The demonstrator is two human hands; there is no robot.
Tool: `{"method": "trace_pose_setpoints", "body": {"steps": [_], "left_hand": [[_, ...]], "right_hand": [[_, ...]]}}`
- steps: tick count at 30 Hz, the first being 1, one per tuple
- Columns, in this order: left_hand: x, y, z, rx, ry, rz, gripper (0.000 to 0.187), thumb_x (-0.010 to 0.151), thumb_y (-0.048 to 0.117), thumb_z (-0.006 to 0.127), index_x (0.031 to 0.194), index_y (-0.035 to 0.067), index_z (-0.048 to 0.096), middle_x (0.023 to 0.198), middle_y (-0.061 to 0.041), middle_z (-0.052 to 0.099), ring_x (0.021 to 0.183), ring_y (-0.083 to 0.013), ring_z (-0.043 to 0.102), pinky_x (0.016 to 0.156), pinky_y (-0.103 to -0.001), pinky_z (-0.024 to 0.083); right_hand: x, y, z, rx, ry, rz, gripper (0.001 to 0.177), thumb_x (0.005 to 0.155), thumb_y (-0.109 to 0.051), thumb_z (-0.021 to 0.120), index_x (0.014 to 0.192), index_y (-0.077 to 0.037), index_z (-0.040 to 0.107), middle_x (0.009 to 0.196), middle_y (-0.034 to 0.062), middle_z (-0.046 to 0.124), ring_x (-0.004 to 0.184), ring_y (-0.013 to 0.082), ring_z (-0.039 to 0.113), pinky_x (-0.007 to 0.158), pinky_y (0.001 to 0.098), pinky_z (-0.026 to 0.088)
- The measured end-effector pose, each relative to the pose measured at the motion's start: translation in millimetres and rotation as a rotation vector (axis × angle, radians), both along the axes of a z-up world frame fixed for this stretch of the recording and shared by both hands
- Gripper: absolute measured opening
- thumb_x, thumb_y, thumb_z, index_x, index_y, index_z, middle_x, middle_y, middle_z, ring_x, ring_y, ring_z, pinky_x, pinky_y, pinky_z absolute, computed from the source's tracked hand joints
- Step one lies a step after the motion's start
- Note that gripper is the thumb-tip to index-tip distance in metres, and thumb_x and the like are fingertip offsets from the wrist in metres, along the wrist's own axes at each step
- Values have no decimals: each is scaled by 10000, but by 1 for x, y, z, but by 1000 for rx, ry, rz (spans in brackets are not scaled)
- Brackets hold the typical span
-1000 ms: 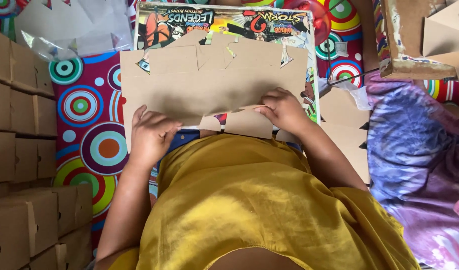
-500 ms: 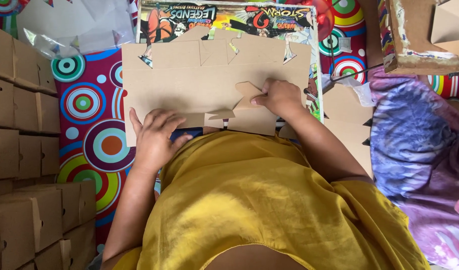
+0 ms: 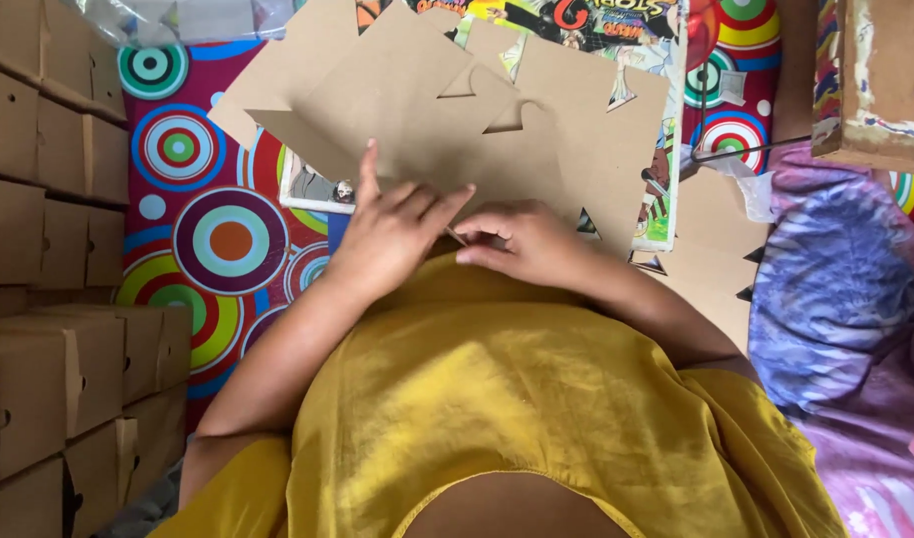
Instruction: Folding flat cardboard templates into small boxes and stacking them.
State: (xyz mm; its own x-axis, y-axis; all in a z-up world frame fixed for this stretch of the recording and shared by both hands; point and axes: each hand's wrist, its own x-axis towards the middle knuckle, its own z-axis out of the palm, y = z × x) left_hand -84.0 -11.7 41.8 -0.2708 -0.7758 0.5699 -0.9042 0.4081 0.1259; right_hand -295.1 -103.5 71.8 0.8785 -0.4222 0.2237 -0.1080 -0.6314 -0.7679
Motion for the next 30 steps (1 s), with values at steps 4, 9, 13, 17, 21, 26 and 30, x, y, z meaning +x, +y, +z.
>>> {"method": "trace_pose_setpoints", "body": {"steps": [4, 9, 13, 17, 21, 26, 30], "left_hand": [[25, 0, -15, -36, 69, -48, 145, 1004, 186, 690, 870, 202, 744, 838, 18, 647, 873, -190, 636, 1186, -642, 289], [45, -4, -9, -222, 391, -124, 163, 1004, 49, 710, 870, 111, 781, 899, -47, 699, 910, -282, 660, 1164, -640, 345], [35, -20, 4, -391, 440, -156, 189, 1002, 19, 700, 868, 94, 811, 911, -70, 743, 897, -298, 672, 1135, -696, 338], [28, -34, 9, -571, 368, -118, 133, 975, 107, 798, 843, 105, 782, 958, -30, 775, 945, -288, 618, 1165, -657, 266], [36, -35, -7, -400, 220, -1, 228, 1030, 105, 781, 807, 105, 735, 1081, 15, 770, 1081, -317, 616, 1160, -671, 237], [41, -1, -46, -115, 115, 73, 147, 889, 209, 879, 1002, 176, 792, 1326, -50, 710, 1316, -330, 531, 1131, -784, 135], [27, 18, -67, -30, 21, 0, 378, 771, 377, 912, 1108, 260, 788, 1301, 16, 705, 1259, -228, 525, 1209, -633, 248]], "right_hand": [[-9, -31, 41, -89, -73, 279, 423, 885, -383, 801, 1100, -27, 722, 977, 169, 753, 914, 329, 722, 874, 469, 593], [-50, -62, -20, -441, -6, -37, 605, 737, 114, 802, 1314, -30, 689, 1177, 133, 720, 1080, 403, 675, 1083, 704, 349], [-50, -63, -21, -552, -232, -111, 322, 961, 20, 563, 1215, -32, 755, 1068, 89, 751, 918, 337, 717, 912, 527, 549], [-67, -52, -12, -872, -498, -294, 295, 1077, -161, 512, 1102, 2, 757, 1046, 191, 688, 885, 356, 661, 745, 459, 540], [-71, -44, -25, -1021, -401, -308, 176, 1053, -60, 644, 1180, -106, 756, 930, 56, 669, 796, 241, 550, 766, 422, 431], [-58, -22, -57, -827, -185, -230, 120, 1018, -148, 676, 1027, -97, 784, 1009, 68, 646, 847, 290, 606, 795, 422, 519], [-45, -13, -53, -738, -177, -212, 136, 1014, -81, 688, 915, -86, 781, 912, 79, 600, 776, 310, 593, 754, 431, 547]]}}
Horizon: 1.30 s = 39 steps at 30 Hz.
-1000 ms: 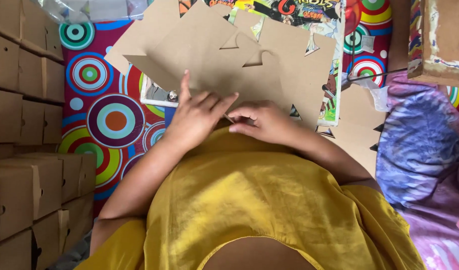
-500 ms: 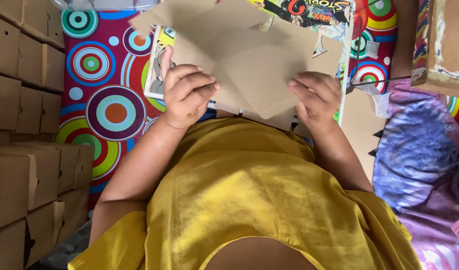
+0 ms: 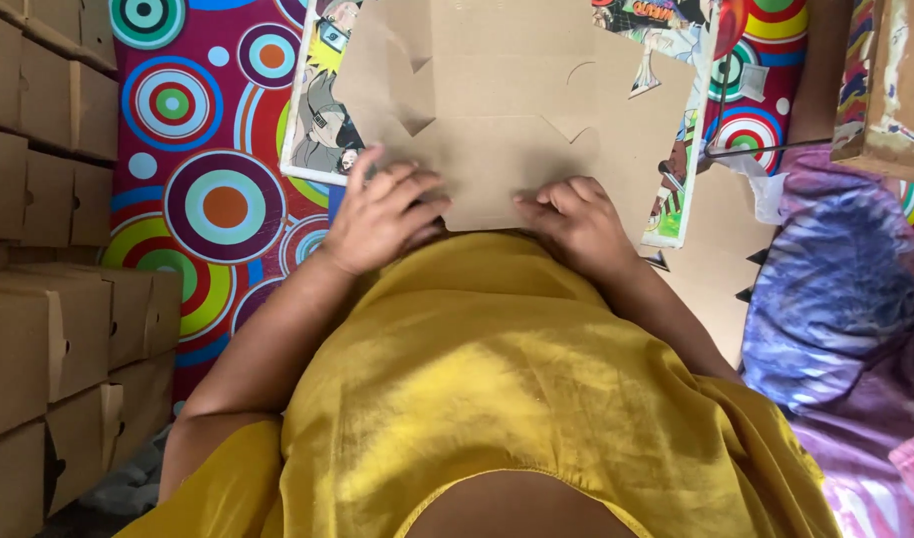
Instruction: Folding flat cardboard templates into small boxes and stacking them.
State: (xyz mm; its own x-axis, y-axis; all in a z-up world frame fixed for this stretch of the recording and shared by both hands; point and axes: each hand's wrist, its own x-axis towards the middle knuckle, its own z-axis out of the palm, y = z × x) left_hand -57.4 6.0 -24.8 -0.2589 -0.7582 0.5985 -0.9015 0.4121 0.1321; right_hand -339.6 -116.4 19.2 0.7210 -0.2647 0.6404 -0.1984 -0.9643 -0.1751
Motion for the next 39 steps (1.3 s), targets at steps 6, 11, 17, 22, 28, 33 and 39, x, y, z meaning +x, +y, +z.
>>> {"method": "trace_pose_setpoints", "body": {"steps": [6, 11, 17, 22, 28, 33, 39], "left_hand": [[-15, -11, 2, -141, 37, -43, 190, 1054, 287, 642, 884, 237, 710, 961, 56, 651, 901, -172, 561, 931, -372, 501], [-12, -2, -3, -93, 10, -9, 195, 1064, 298, 630, 894, 250, 712, 903, 98, 643, 921, -129, 566, 993, -339, 458], [-16, -10, -6, 177, 164, 118, 218, 959, 364, 715, 790, 227, 695, 829, 45, 654, 870, -221, 623, 822, -416, 487], [-26, -36, 4, 911, 216, 464, 184, 923, 453, 662, 1019, 316, 738, 883, -14, 765, 976, -331, 744, 888, -499, 534], [-21, -47, 18, 1077, 371, 508, 166, 876, 383, 693, 993, 284, 757, 954, -42, 773, 1016, -345, 735, 827, -485, 558], [-4, -48, 33, 1011, 520, 364, 192, 875, 313, 714, 990, 174, 780, 919, -107, 760, 969, -382, 732, 805, -503, 560], [23, -37, 40, 940, 716, 257, 135, 895, 187, 725, 973, 84, 766, 753, -110, 697, 526, -227, 681, 532, -349, 538]], "right_hand": [[6, -11, -9, 68, 124, 92, 160, 962, -157, 771, 837, -92, 697, 842, 43, 655, 762, 276, 643, 758, 427, 564], [12, -7, -1, 78, 183, 123, 209, 957, -159, 767, 785, -107, 661, 839, 26, 654, 761, 267, 639, 728, 424, 554], [20, -16, -17, 398, 370, -41, 178, 952, -257, 756, 832, -131, 718, 790, 31, 657, 781, 311, 655, 731, 460, 530], [38, -22, -7, 727, 686, -369, 193, 900, -382, 736, 940, -194, 762, 762, 69, 746, 866, 384, 727, 814, 524, 535], [36, -18, -20, 432, 447, -147, 221, 780, -216, 840, 953, -186, 707, 900, 11, 674, 874, 328, 692, 742, 470, 550], [48, -7, -3, -95, 106, -16, 204, 983, -281, 726, 804, -192, 686, 893, -17, 595, 845, 219, 576, 768, 377, 441], [46, -12, 6, -229, -36, 6, 292, 992, -161, 694, 701, -148, 665, 726, -17, 548, 741, 203, 562, 733, 357, 437]]}}
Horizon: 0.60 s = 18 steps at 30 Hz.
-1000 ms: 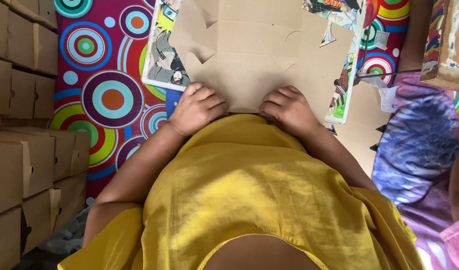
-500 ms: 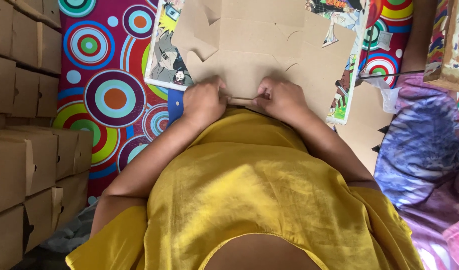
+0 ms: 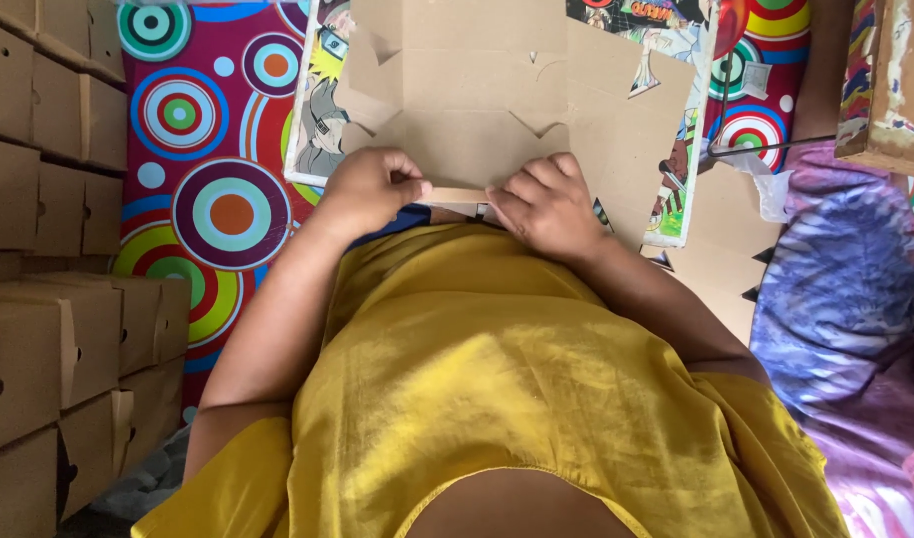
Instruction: Folding flat cardboard templates into small boxes and stacking them.
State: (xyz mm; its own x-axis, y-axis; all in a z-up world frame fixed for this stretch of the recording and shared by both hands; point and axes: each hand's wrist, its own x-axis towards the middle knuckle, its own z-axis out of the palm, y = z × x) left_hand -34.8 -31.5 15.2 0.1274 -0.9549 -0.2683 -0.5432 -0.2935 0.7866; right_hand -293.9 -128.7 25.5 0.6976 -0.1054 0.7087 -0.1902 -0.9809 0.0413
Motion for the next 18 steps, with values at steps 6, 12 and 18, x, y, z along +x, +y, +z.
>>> {"method": "trace_pose_setpoints", "body": {"steps": [6, 12, 18], "left_hand": [[-41, 26, 19, -706, -680, -265, 358, 768, 364, 854, 1049, 156, 775, 1116, -78, 695, 1071, -322, 579, 878, -476, 466], [-37, 28, 38, -1169, -681, -154, 185, 1036, 205, 674, 896, 145, 779, 935, -14, 712, 858, -246, 600, 791, -374, 511], [-7, 39, 28, -1426, -540, -26, 153, 984, 178, 772, 847, 173, 841, 933, 21, 811, 716, -190, 607, 671, -304, 548]], "right_hand": [[15, 9, 14, -49, 10, 10, 260, 942, -135, 680, 684, -157, 654, 683, 2, 503, 664, 214, 511, 693, 378, 432], [14, 11, 48, 178, -37, 247, 209, 996, -302, 704, 968, -107, 773, 866, 65, 654, 696, 275, 593, 692, 418, 447], [-24, -23, 62, 294, 90, 185, 531, 842, -248, 881, 1262, -15, 654, 1299, 222, 674, 1202, 427, 613, 1064, 605, 366]]}}
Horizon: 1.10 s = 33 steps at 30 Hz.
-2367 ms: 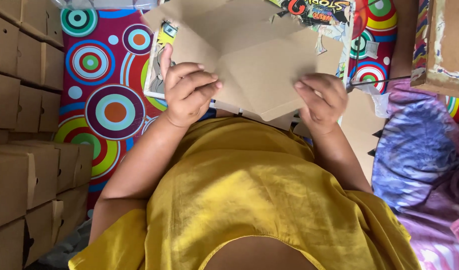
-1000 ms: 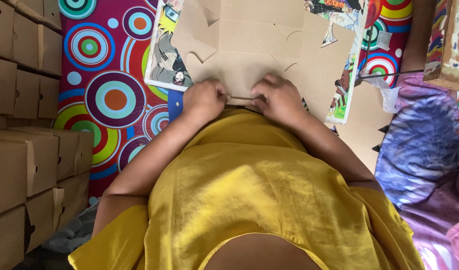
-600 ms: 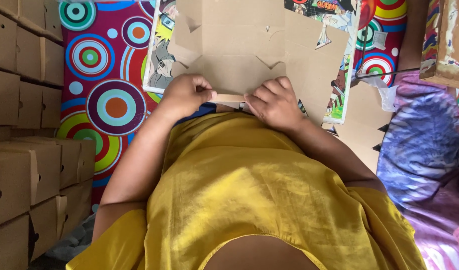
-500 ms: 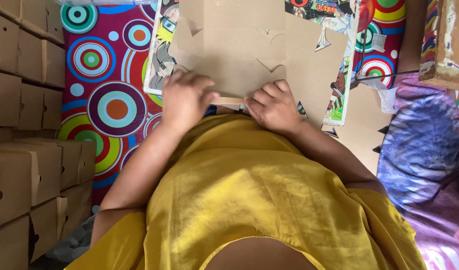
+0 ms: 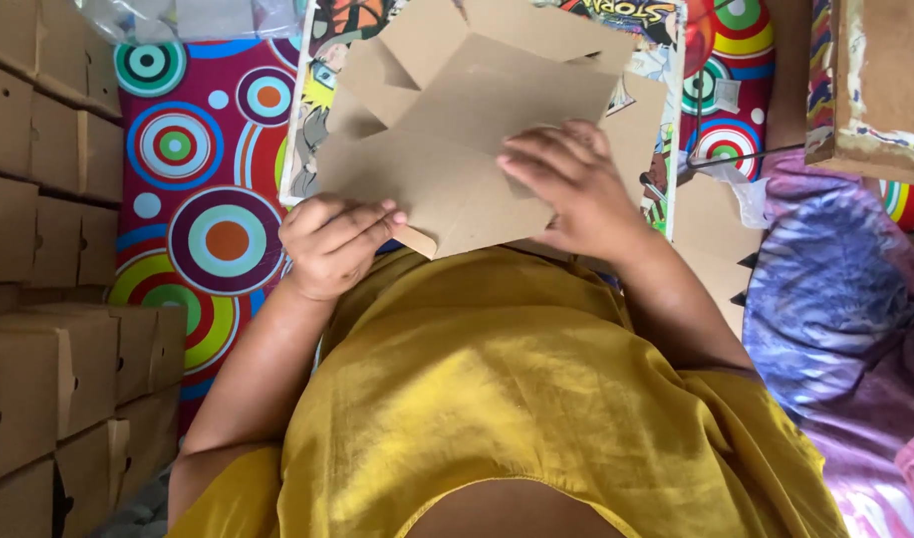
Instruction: Folding flat cardboard templates into small boxes and stacking them.
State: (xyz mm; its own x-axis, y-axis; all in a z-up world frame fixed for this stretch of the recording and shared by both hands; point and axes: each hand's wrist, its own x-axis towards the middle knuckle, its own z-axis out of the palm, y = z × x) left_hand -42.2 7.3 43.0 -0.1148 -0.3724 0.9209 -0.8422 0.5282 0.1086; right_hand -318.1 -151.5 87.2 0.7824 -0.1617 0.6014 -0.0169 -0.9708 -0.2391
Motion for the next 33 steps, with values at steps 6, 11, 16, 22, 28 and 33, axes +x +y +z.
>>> {"method": "trace_pose_setpoints", "body": {"steps": [6, 11, 16, 22, 28, 33], "left_hand": [[9, -10, -20, 37, 31, -18, 203, 1015, 188, 706, 863, 184, 840, 1001, 27, 824, 873, -227, 708, 783, -346, 596], [26, -3, -46, 361, -53, 75, 141, 1006, 70, 676, 981, 143, 793, 1051, -20, 791, 1088, -296, 705, 933, -451, 586], [35, 8, -58, 432, 30, 35, 93, 986, 1, 654, 979, 75, 710, 1163, -79, 759, 1178, -379, 671, 1049, -560, 510], [52, 16, -81, 532, 189, -77, 93, 1022, -37, 578, 1015, 41, 627, 1403, -178, 637, 1383, -492, 487, 1150, -627, 362], [39, 40, -68, 567, -107, 193, 225, 814, 63, 842, 965, 112, 682, 1478, -148, 619, 1482, -465, 395, 1190, -706, 173], [9, 50, -96, 379, -246, 341, 68, 1002, 327, 712, 969, 275, 740, 1074, 52, 723, 1134, -199, 613, 1128, -500, 417]], "right_hand": [[-17, -6, -25, -68, -6, -124, 90, 1007, -143, 715, 991, -177, 797, 1041, -27, 768, 930, 241, 705, 904, 401, 467], [-2, 1, -44, -118, 96, -111, 148, 1010, -206, 725, 871, -195, 775, 1024, -6, 767, 970, 244, 695, 912, 403, 467], [25, 18, -41, -18, 349, -93, 512, 752, -119, 882, 1227, -116, 690, 1220, 103, 726, 1134, 323, 676, 960, 503, 476], [56, 17, -28, 145, 571, 60, 468, 839, -69, 764, 1292, -114, 657, 1287, 165, 680, 1052, 442, 678, 865, 583, 522], [70, 9, -31, 196, 735, 76, 460, 883, -142, 736, 1334, -130, 646, 1199, 144, 705, 1004, 417, 685, 846, 562, 531], [77, 12, -43, 103, 775, 31, 419, 882, -290, 750, 1273, -148, 697, 1263, 94, 668, 1075, 369, 673, 871, 526, 559]]}}
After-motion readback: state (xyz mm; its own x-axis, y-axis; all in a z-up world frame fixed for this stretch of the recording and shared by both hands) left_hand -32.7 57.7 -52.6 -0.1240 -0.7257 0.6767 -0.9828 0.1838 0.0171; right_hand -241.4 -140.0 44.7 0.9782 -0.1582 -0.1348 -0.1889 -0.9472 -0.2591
